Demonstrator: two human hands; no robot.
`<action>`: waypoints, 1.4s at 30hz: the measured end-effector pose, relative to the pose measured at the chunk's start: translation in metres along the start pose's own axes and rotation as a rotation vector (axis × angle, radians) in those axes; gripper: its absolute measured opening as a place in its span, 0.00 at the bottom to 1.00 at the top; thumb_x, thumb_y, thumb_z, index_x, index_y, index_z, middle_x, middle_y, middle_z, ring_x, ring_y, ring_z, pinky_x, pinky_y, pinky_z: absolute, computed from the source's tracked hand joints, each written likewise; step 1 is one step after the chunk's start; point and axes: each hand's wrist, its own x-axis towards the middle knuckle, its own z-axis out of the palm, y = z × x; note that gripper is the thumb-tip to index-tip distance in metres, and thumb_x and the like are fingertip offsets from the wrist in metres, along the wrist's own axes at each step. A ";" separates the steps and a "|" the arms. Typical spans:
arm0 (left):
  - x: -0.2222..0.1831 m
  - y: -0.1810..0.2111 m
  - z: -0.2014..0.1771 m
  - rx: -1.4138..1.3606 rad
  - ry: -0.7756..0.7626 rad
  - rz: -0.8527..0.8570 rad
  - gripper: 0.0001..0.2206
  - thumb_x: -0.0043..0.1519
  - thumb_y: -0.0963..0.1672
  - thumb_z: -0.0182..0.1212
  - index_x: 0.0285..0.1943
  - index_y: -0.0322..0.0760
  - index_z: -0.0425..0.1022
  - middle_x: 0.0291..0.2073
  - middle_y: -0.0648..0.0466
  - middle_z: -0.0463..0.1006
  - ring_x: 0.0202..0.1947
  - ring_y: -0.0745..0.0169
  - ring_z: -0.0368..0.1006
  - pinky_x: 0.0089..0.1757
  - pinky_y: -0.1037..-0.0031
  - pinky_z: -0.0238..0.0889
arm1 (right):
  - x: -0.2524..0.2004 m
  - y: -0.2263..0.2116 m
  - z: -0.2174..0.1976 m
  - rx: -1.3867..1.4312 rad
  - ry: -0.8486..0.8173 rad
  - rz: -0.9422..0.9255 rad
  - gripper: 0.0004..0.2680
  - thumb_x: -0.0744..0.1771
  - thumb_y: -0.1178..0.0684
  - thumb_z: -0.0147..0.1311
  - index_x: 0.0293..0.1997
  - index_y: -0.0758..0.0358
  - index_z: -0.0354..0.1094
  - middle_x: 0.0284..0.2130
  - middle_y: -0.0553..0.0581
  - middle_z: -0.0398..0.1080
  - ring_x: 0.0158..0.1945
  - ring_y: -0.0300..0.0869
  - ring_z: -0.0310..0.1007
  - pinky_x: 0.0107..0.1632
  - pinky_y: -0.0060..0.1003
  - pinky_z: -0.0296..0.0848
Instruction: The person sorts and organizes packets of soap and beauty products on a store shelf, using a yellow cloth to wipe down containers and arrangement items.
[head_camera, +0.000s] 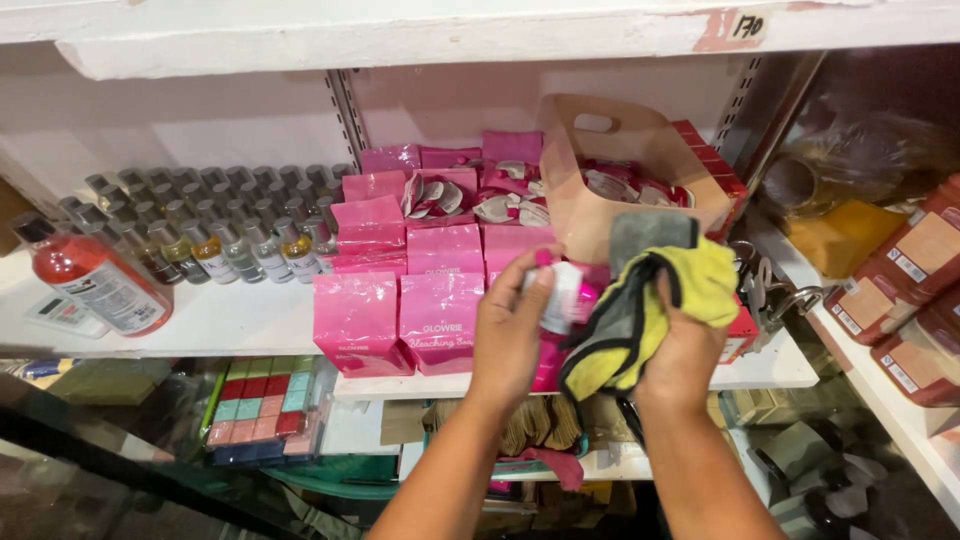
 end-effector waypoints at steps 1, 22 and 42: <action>0.000 0.002 -0.004 0.001 0.002 0.002 0.13 0.67 0.40 0.57 0.60 0.33 0.74 0.41 0.59 0.78 0.40 0.73 0.72 0.44 0.81 0.67 | 0.003 0.000 -0.004 0.001 -0.002 0.001 0.13 0.66 0.61 0.57 0.57 0.66 0.67 0.49 0.52 0.74 0.49 0.39 0.77 0.54 0.35 0.77; 0.016 -0.018 0.003 -0.116 -0.142 0.063 0.18 0.66 0.35 0.55 0.65 0.31 0.65 0.51 0.53 0.73 0.53 0.67 0.69 0.55 0.76 0.63 | -0.019 -0.008 0.013 -0.405 -0.436 -0.171 0.19 0.65 0.63 0.56 0.63 0.69 0.59 0.50 0.56 0.69 0.52 0.40 0.72 0.56 0.35 0.73; 0.123 -0.022 0.013 0.598 0.278 0.506 0.11 0.57 0.37 0.64 0.49 0.29 0.77 0.45 0.44 0.81 0.44 0.55 0.80 0.47 0.69 0.74 | 0.002 0.003 -0.022 -0.224 -0.275 -0.045 0.14 0.68 0.65 0.49 0.62 0.66 0.63 0.47 0.52 0.71 0.50 0.37 0.72 0.54 0.32 0.73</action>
